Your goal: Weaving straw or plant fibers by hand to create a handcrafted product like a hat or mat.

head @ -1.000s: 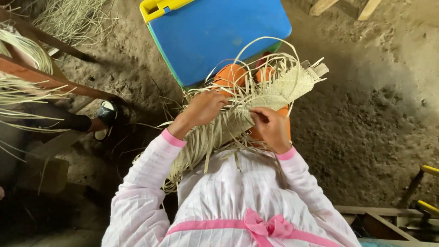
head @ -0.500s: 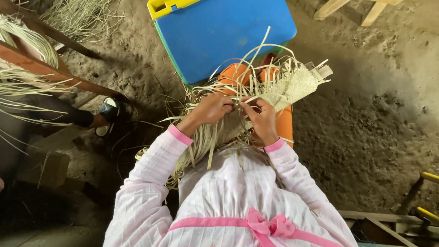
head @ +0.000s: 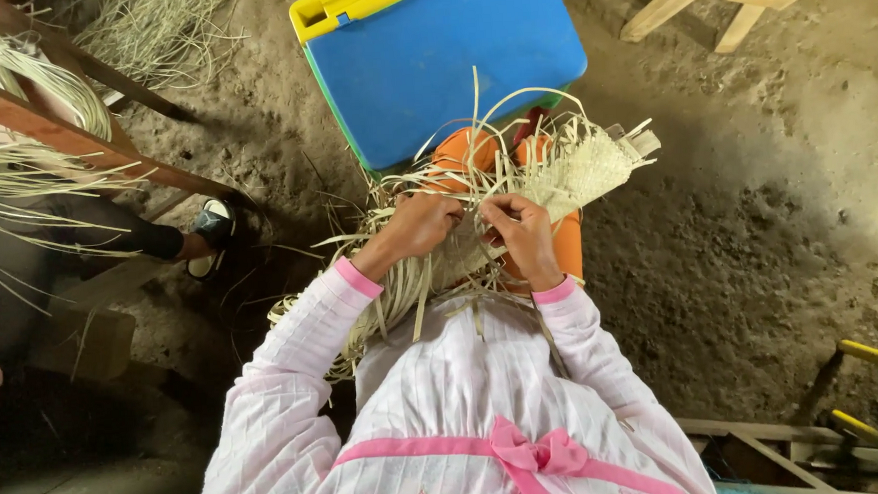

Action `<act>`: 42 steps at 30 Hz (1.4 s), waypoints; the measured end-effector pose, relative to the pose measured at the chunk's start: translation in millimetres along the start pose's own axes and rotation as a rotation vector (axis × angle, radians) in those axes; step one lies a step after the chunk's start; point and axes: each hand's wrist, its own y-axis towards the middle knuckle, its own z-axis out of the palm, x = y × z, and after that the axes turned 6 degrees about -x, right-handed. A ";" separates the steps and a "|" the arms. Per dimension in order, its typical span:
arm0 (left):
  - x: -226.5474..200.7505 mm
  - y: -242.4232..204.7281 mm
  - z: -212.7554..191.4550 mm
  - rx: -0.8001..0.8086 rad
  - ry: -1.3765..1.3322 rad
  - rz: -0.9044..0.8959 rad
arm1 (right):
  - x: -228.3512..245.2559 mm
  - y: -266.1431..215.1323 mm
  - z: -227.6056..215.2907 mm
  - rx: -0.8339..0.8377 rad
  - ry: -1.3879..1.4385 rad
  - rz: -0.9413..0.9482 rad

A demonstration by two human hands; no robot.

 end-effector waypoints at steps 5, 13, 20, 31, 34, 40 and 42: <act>4.4 5.1 9.8 0.003 0.023 0.003 | 1.7 7.8 2.4 0.160 -0.111 -0.007; -12.7 -5.4 -12.9 0.019 -0.040 -0.044 | 2.0 5.9 -13.1 0.206 -0.017 -0.051; -22.7 -7.8 -25.1 0.018 -0.109 -0.027 | -4.1 -28.3 -14.2 0.399 -0.143 -0.257; -10.4 1.3 -1.0 -0.045 -0.150 -0.008 | 2.0 4.3 -12.4 0.142 -0.230 -0.229; -8.7 1.5 0.0 -0.079 -0.165 -0.011 | -1.5 5.2 -9.4 0.149 -0.247 -0.263; -18.8 -3.9 -5.1 -0.087 -0.151 -0.017 | -23.1 21.2 -5.6 0.174 -0.160 -0.092; -16.6 -1.5 -5.3 -0.108 -0.157 0.005 | -23.2 24.4 -7.2 0.187 -0.155 -0.050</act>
